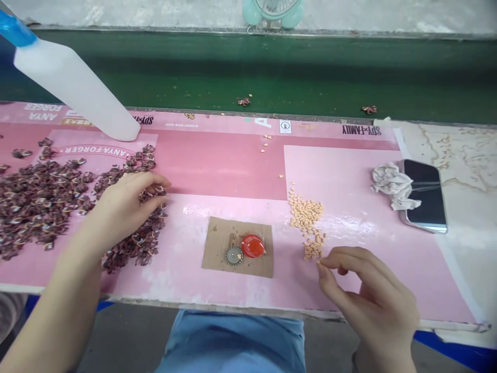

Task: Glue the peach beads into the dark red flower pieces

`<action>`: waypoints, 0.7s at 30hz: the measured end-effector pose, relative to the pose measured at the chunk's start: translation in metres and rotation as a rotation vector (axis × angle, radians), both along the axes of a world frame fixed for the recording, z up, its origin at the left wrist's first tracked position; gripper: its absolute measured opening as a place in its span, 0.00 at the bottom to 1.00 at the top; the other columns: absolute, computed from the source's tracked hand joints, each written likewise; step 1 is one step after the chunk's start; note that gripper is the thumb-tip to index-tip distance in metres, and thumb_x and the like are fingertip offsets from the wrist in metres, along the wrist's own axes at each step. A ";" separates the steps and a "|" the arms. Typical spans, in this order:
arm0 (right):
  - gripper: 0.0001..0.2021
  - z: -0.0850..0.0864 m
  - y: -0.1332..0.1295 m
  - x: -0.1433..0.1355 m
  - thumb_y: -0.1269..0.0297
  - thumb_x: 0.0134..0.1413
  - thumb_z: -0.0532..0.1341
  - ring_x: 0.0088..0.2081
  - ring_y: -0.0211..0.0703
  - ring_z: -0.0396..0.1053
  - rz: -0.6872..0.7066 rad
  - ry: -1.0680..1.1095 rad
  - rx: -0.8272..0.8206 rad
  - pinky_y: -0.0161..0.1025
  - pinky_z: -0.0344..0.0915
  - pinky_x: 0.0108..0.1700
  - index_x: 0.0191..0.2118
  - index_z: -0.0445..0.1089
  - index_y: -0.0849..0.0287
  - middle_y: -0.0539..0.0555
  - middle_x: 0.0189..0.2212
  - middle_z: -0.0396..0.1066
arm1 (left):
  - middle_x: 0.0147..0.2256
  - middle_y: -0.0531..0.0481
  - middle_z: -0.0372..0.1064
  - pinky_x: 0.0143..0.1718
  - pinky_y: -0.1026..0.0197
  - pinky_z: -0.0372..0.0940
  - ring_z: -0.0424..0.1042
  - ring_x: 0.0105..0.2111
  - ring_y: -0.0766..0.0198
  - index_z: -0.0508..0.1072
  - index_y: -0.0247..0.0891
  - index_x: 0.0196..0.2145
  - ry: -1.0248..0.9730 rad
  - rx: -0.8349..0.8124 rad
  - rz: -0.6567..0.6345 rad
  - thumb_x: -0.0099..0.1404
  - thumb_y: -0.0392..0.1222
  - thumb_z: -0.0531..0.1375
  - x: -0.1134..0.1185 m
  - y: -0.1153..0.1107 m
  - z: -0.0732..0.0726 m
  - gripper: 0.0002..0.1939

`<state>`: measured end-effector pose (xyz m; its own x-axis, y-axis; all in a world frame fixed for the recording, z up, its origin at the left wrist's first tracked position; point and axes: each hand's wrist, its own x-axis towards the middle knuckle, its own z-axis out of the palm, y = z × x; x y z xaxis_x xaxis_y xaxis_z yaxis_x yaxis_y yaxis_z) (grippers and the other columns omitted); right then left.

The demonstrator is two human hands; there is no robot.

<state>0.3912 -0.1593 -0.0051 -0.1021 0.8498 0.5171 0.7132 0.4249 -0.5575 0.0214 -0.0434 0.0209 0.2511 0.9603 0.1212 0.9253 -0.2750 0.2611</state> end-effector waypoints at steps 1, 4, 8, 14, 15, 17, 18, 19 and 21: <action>0.09 0.002 0.001 -0.005 0.78 0.60 0.63 0.28 0.36 0.69 0.021 0.036 0.004 0.34 0.68 0.29 0.37 0.70 0.55 0.49 0.29 0.71 | 0.38 0.45 0.79 0.45 0.55 0.71 0.77 0.40 0.55 0.78 0.38 0.40 -0.050 0.049 -0.014 0.72 0.49 0.57 0.004 -0.006 0.001 0.14; 0.08 0.008 0.001 -0.025 0.78 0.60 0.63 0.30 0.37 0.72 0.126 0.164 -0.014 0.35 0.71 0.31 0.38 0.71 0.56 0.49 0.30 0.72 | 0.32 0.53 0.77 0.39 0.65 0.70 0.75 0.32 0.65 0.78 0.41 0.36 -0.314 0.204 -0.148 0.71 0.43 0.65 0.025 -0.034 0.007 0.06; 0.05 0.014 0.001 -0.058 0.70 0.68 0.60 0.27 0.34 0.70 0.274 0.343 -0.016 0.32 0.71 0.28 0.37 0.69 0.57 0.48 0.28 0.70 | 0.35 0.54 0.75 0.38 0.73 0.72 0.77 0.35 0.70 0.81 0.45 0.39 -0.644 -0.052 -0.296 0.75 0.39 0.62 0.071 -0.078 0.017 0.07; 0.07 0.011 0.005 -0.075 0.70 0.72 0.58 0.27 0.31 0.69 0.415 0.335 -0.037 0.29 0.73 0.30 0.39 0.70 0.58 0.48 0.28 0.71 | 0.31 0.52 0.69 0.34 0.76 0.73 0.76 0.30 0.72 0.83 0.42 0.30 -1.180 -0.663 -0.154 0.72 0.57 0.62 0.109 -0.105 0.006 0.20; 0.07 0.010 0.004 -0.073 0.71 0.72 0.58 0.28 0.32 0.69 0.431 0.319 -0.028 0.30 0.73 0.30 0.40 0.71 0.58 0.49 0.28 0.72 | 0.31 0.52 0.68 0.33 0.77 0.73 0.76 0.30 0.72 0.84 0.43 0.31 -1.272 -0.726 -0.105 0.70 0.57 0.65 0.111 -0.106 0.002 0.18; 0.06 0.009 0.004 -0.067 0.72 0.71 0.58 0.30 0.33 0.71 0.444 0.267 0.000 0.31 0.74 0.32 0.42 0.73 0.60 0.50 0.29 0.75 | 0.34 0.54 0.66 0.33 0.76 0.74 0.77 0.28 0.74 0.86 0.46 0.33 -1.441 -0.855 -0.038 0.68 0.52 0.69 0.111 -0.107 -0.004 0.10; 0.06 0.010 0.004 -0.064 0.73 0.70 0.59 0.31 0.34 0.72 0.443 0.224 0.009 0.32 0.75 0.34 0.42 0.73 0.60 0.51 0.30 0.76 | 0.35 0.54 0.65 0.34 0.76 0.74 0.77 0.28 0.74 0.86 0.47 0.35 -1.511 -0.914 -0.017 0.68 0.48 0.70 0.111 -0.108 -0.007 0.06; 0.06 0.011 0.004 -0.061 0.73 0.70 0.59 0.32 0.34 0.73 0.437 0.174 0.011 0.32 0.76 0.34 0.43 0.74 0.61 0.52 0.31 0.77 | 0.36 0.55 0.65 0.34 0.76 0.75 0.78 0.28 0.75 0.86 0.48 0.36 -1.570 -0.964 -0.003 0.68 0.44 0.70 0.110 -0.109 -0.010 0.03; 0.06 0.013 0.003 -0.057 0.72 0.70 0.60 0.33 0.35 0.75 0.422 0.088 0.000 0.32 0.76 0.35 0.43 0.75 0.60 0.52 0.31 0.79 | 0.36 0.56 0.64 0.35 0.77 0.75 0.78 0.28 0.76 0.86 0.48 0.36 -1.660 -1.038 0.013 0.67 0.39 0.71 0.110 -0.110 -0.015 0.04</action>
<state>0.3340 -0.1562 0.0081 -0.3966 0.7426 0.5397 0.4265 0.6696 -0.6080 0.1312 -0.1532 0.0062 0.4957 0.8038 -0.3288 -0.3656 0.5366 0.7606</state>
